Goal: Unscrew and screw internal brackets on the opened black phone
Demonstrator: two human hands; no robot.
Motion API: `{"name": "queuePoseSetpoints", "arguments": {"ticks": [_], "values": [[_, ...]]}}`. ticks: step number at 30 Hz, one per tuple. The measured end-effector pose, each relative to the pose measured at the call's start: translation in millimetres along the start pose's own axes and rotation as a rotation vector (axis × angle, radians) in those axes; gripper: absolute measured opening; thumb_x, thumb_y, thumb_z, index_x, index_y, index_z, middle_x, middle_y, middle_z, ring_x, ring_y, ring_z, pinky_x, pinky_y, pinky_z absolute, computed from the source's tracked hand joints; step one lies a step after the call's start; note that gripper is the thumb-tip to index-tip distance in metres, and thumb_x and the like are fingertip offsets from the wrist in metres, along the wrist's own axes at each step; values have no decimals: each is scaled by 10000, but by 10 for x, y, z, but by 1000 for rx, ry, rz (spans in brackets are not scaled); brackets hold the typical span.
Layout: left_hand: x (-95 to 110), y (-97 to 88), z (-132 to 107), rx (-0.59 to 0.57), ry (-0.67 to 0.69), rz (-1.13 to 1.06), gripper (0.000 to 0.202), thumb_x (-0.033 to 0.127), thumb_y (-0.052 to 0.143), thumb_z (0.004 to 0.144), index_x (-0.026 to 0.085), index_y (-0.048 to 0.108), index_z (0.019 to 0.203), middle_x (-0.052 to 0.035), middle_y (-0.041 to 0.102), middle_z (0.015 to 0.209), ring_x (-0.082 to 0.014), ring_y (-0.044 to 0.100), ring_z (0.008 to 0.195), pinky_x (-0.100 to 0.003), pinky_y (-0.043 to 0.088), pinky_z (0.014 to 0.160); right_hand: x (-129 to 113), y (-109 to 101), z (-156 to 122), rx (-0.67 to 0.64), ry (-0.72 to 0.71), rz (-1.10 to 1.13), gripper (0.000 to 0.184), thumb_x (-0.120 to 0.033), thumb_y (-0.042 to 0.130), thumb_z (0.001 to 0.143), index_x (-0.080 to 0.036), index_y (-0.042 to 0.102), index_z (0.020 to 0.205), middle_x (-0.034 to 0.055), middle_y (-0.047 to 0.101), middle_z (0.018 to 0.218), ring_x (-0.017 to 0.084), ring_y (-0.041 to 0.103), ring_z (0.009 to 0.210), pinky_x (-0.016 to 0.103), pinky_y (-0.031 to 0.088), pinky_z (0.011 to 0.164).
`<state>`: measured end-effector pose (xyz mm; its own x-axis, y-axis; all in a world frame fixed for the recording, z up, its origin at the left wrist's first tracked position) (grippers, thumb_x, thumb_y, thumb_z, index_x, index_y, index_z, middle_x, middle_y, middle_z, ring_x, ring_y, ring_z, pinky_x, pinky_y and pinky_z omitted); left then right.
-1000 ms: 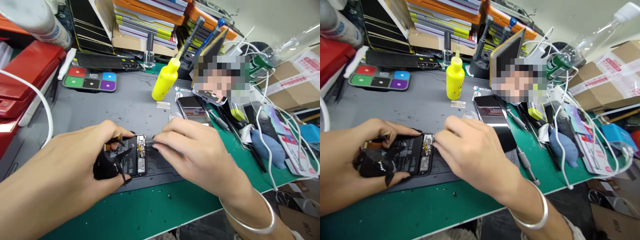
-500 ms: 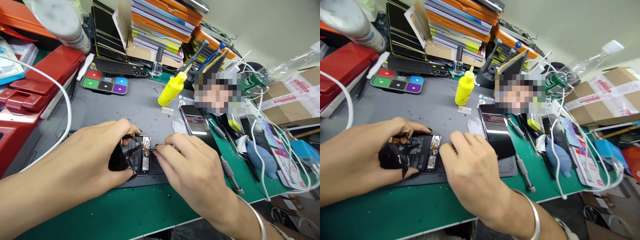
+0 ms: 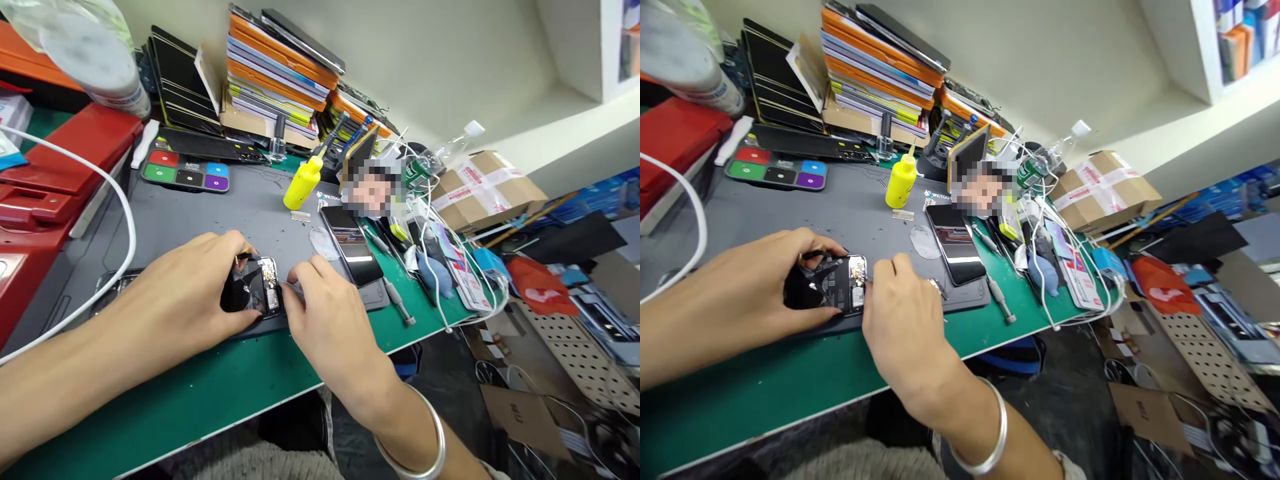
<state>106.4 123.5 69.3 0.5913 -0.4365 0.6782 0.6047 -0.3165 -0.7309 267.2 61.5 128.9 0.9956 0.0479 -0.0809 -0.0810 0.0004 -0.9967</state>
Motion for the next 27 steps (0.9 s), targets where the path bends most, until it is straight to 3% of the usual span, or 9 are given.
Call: {"name": "queuePoseSetpoints", "arguments": {"ticks": [4, 9, 12, 15, 18, 22, 24, 27], "values": [[6, 5, -4, -9, -17, 24, 490, 599, 631, 775, 329, 571, 1179, -81, 747, 1049, -364, 718, 933, -458, 470, 715, -19, 22, -18, -59, 90, 56, 128, -127, 613, 1035, -148, 728, 983, 95, 734, 1006, 220, 701, 807, 341, 421, 652], [77, -59, -6, -92, 14, 48, 435, 519, 587, 856, 286, 568, 1223, -113, 774, 1154, -389, 747, 1033, -461, 496, 738, -47, 27, -16, -107, 161, 129, 129, -95, 604, 1016, -138, 722, 990, 128, 748, 1039, 231, 700, 822, 346, 422, 676], [88, -124, 4, -142, 49, 16, 455, 546, 617, 819, 294, 587, 1197, -81, 799, 1173, -375, 772, 1025, -444, 534, 732, -67, 6, -1, -113, 198, 199, 112, -70, 620, 986, -146, 693, 950, 145, 748, 1039, 246, 701, 857, 348, 431, 707], [75, -210, 28, -176, 73, -28, 479, 566, 699, 710, 308, 610, 1105, -12, 823, 1042, -340, 784, 904, -400, 544, 682, -58, -9, -1, -115, 235, 315, 170, -42, 656, 939, -185, 624, 851, 120, 747, 967, 253, 712, 888, 344, 445, 743], [61, -307, 55, -195, 73, -65, 409, 561, 751, 698, 307, 575, 965, 6, 842, 1000, -285, 753, 751, -361, 499, 611, -9, 41, -23, -169, 287, 512, 255, -68, 670, 924, -226, 546, 768, 4, 681, 727, 189, 700, 684, 288, 444, 637], [42, -383, 94, -203, 70, -92, 450, 601, 754, 704, 299, 451, 843, -38, 845, 1075, -312, 768, 853, -379, 531, 684, 74, 196, -52, -263, 402, 810, 243, -137, 627, 982, -238, 519, 790, -105, 585, 556, 97, 552, 379, 215, 397, 442], [32, -388, 111, -205, 70, -89, 484, 610, 757, 665, 302, 421, 830, -38, 834, 1004, -290, 724, 761, -384, 519, 657, 97, 274, -55, -290, 449, 916, 249, -166, 646, 1021, -224, 530, 809, -117, 579, 560, 71, 500, 364, 193, 388, 414], [32, -389, 123, -201, 73, -75, 416, 543, 721, 694, 304, 409, 830, 10, 800, 880, -225, 621, 629, -348, 457, 590, 99, 366, -56, -337, 494, 1019, 254, -331, 688, 1092, -173, 625, 902, -103, 585, 635, 48, 468, 415, 171, 390, 410]]}}
Point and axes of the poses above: each hand's wrist, its own z-axis towards the middle knuckle, its own y-axis out of the palm, x = y × z, the point moved 5 cm from there along z, towards the middle knuckle
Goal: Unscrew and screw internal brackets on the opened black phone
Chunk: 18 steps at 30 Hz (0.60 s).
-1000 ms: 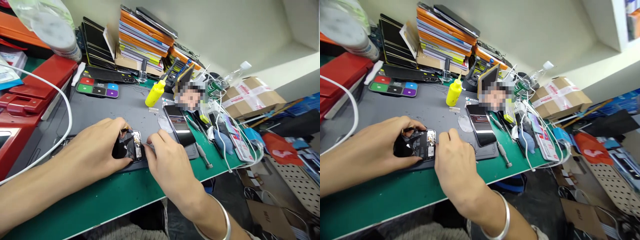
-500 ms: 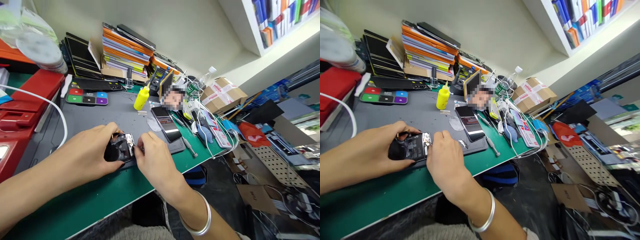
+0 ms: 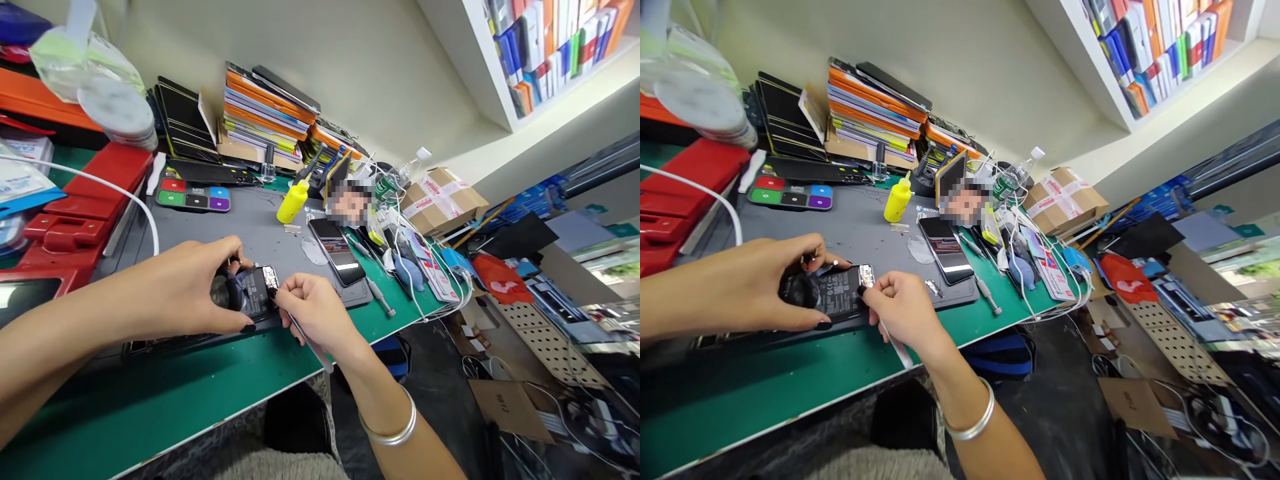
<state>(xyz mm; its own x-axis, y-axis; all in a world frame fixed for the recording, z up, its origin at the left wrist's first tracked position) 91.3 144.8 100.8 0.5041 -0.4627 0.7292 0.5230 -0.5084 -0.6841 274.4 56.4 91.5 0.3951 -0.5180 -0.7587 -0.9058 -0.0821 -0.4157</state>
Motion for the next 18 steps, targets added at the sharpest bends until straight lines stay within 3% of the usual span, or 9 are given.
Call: {"name": "queuePoseSetpoints", "arguments": {"ticks": [4, 10, 14, 18], "values": [[12, 2, 1, -17, 10, -1, 359, 511, 682, 694, 307, 445, 869, 35, 750, 783, -203, 587, 591, -330, 427, 548, 37, 21, 26, -17, 51, 39, 301, -435, 675, 1109, -151, 684, 1009, -71, 611, 728, 49, 491, 483, 169, 416, 436], [-15, 15, 15, -34, 8, -26, 437, 593, 697, 695, 296, 429, 870, -22, 823, 981, -218, 667, 689, -340, 488, 593, -4, 26, 9, 7, 87, 36, 281, -410, 684, 1106, -150, 680, 1000, -76, 601, 720, 43, 474, 473, 159, 386, 416], [12, 0, 18, -2, 12, -20, 425, 556, 704, 688, 297, 403, 836, 37, 759, 777, -161, 527, 538, -306, 397, 508, -67, 46, -15, 37, 77, 37, 303, -370, 703, 1097, -155, 644, 891, -105, 561, 634, 30, 429, 412, 146, 324, 374], [49, -5, 14, 21, 26, -19, 392, 499, 708, 677, 296, 405, 819, 72, 647, 628, -140, 446, 483, -296, 317, 478, -101, 74, -18, 94, 57, 42, 298, -202, 696, 1023, -199, 551, 762, -128, 539, 514, 42, 397, 328, 160, 296, 331]]}}
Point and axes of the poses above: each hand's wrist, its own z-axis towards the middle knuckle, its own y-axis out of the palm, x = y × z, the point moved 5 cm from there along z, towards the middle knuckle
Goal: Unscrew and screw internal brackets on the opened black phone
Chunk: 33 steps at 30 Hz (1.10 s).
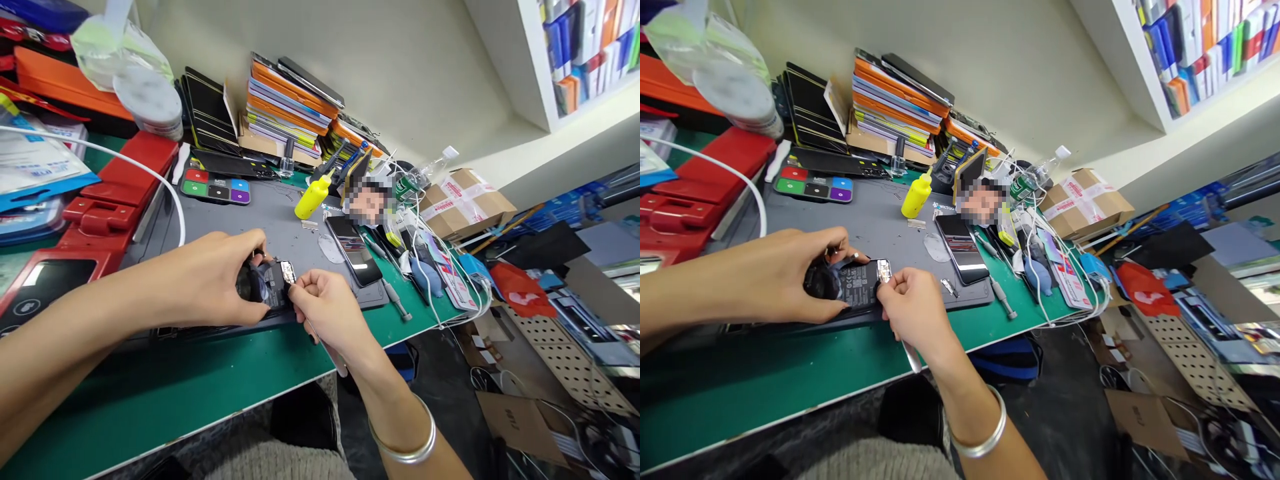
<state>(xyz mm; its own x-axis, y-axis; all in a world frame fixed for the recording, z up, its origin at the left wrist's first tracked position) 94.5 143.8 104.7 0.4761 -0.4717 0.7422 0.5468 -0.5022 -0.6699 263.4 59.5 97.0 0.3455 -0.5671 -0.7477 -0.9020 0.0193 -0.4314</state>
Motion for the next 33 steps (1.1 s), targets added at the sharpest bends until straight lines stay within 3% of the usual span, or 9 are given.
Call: {"name": "queuePoseSetpoints", "arguments": {"ticks": [5, 11, 16, 21, 29, 33], "values": [[10, 20, -10, 10, 1, -3, 385, 498, 684, 666, 301, 378, 788, 68, 588, 592, -149, 427, 476, -303, 266, 469, 8, 30, -15, 100, -69, -11, 210, -172, 647, 866, -237, 533, 703, -108, 546, 460, 69, 420, 315, 195, 295, 345], [11, 21, -9, 18, -11, 26, 349, 509, 671, 656, 307, 418, 787, 54, 554, 564, -170, 446, 459, -316, 269, 463, 32, 54, -31, 187, -156, -35, 177, -258, 680, 823, -245, 548, 706, -91, 556, 495, 73, 404, 384, 220, 270, 416], [26, 26, 4, 35, -3, 47, 351, 523, 654, 658, 306, 410, 786, 51, 549, 557, -172, 417, 455, -335, 258, 483, 70, 55, -32, 183, -173, 18, 170, -310, 659, 832, -253, 542, 724, -100, 545, 496, 78, 410, 382, 228, 299, 430], [13, 37, 0, 28, -5, 57, 335, 535, 647, 669, 308, 444, 810, 31, 598, 592, -202, 499, 488, -347, 293, 492, 108, 60, -37, 165, -162, 64, 158, -289, 635, 838, -255, 525, 729, -123, 534, 478, 66, 397, 351, 218, 301, 409], [-28, 43, 5, 17, -1, 88, 377, 537, 649, 670, 313, 382, 813, 27, 610, 610, -196, 463, 475, -337, 283, 479, -10, 20, 38, 80, -131, 8, 187, -143, 627, 781, -244, 528, 659, -123, 540, 436, 63, 409, 285, 201, 272, 337], [5, 34, 0, 20, 4, 94, 355, 528, 645, 698, 314, 383, 803, 44, 541, 541, -187, 421, 441, -333, 246, 470, 23, 30, 58, 132, -176, 28, 178, -249, 631, 841, -250, 508, 712, -132, 527, 462, 51, 411, 308, 189, 277, 359]]}}
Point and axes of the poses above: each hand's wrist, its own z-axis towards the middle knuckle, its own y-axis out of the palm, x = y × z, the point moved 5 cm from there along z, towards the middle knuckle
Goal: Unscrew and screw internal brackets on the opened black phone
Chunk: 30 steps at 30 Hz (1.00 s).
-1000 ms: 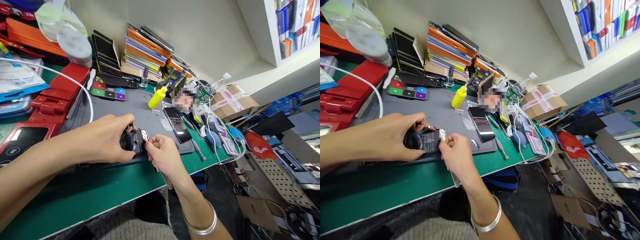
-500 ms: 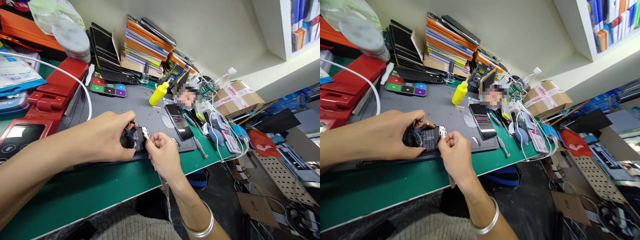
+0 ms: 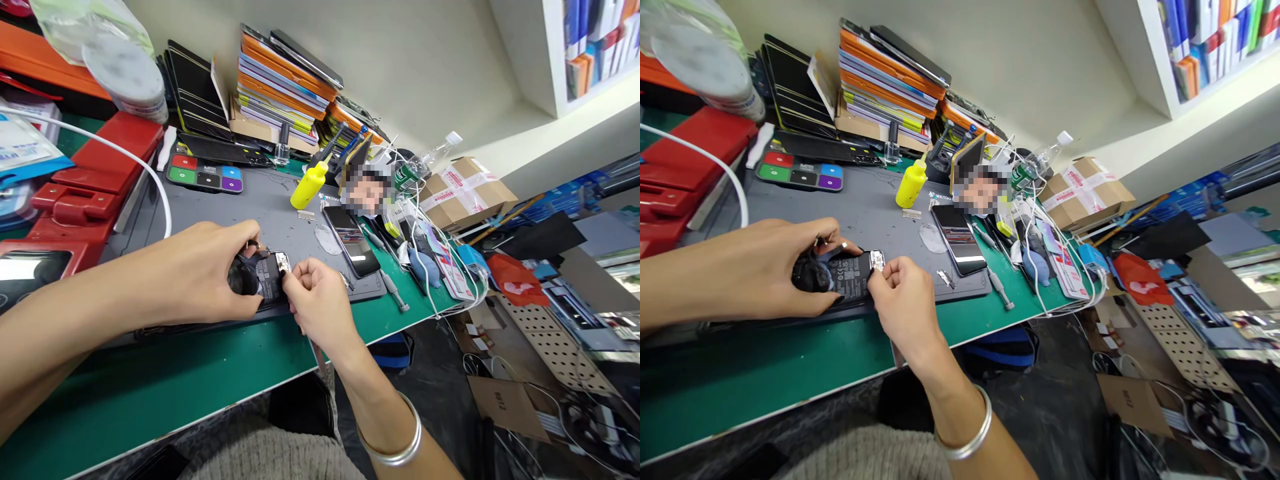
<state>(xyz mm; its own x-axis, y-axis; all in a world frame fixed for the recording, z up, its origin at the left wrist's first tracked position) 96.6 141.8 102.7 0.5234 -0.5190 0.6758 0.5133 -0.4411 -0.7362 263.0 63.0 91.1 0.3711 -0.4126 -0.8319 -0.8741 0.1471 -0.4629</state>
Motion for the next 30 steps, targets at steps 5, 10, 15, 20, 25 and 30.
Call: {"name": "queuePoseSetpoints", "arguments": {"ticks": [5, 10, 15, 20, 25, 30], "values": [[-17, 4, 1, 8, -10, 6, 350, 523, 662, 676, 313, 414, 805, 34, 571, 558, -196, 479, 460, -337, 262, 480, 63, -15, -14, -42, -36, 31, 176, -372, 595, 852, -274, 464, 785, -133, 515, 493, 77, 418, 333, 216, 310, 362], [-37, 37, 2, -17, -21, -25, 377, 540, 644, 689, 303, 381, 816, -24, 775, 850, -191, 541, 544, -340, 349, 520, 23, -214, 13, -60, -162, -51, 268, -383, 642, 831, -290, 432, 969, -160, 437, 569, 109, 441, 454, 241, 344, 463], [21, -14, -26, -20, -55, -30, 333, 486, 669, 704, 305, 415, 821, 29, 656, 656, -185, 513, 521, -317, 325, 512, -142, -240, 192, -130, -311, -310, 255, -291, 709, 858, -260, 471, 771, -111, 423, 577, 115, 375, 578, 278, 290, 577], [34, -23, -54, -21, -79, -26, 302, 478, 666, 696, 307, 453, 823, 41, 610, 624, -189, 531, 505, -309, 334, 477, -316, -145, 381, -245, -375, -575, 391, -242, 753, 908, -246, 434, 683, -65, 538, 633, 131, 451, 624, 305, 263, 617], [20, -14, -46, 7, -68, -21, 313, 477, 660, 679, 308, 417, 784, 59, 547, 561, -176, 465, 460, -320, 281, 454, -421, -96, 394, -345, -442, -771, 373, -171, 634, 965, -254, 392, 694, -63, 435, 611, 140, 333, 600, 330, 214, 641], [-5, 13, -18, 24, -23, -27, 314, 475, 645, 673, 311, 392, 760, 56, 557, 543, -183, 465, 459, -339, 266, 453, -463, -47, 389, -367, -500, -844, 389, -129, 615, 926, -261, 340, 686, -77, 317, 603, 140, 188, 616, 359, 165, 657]]}}
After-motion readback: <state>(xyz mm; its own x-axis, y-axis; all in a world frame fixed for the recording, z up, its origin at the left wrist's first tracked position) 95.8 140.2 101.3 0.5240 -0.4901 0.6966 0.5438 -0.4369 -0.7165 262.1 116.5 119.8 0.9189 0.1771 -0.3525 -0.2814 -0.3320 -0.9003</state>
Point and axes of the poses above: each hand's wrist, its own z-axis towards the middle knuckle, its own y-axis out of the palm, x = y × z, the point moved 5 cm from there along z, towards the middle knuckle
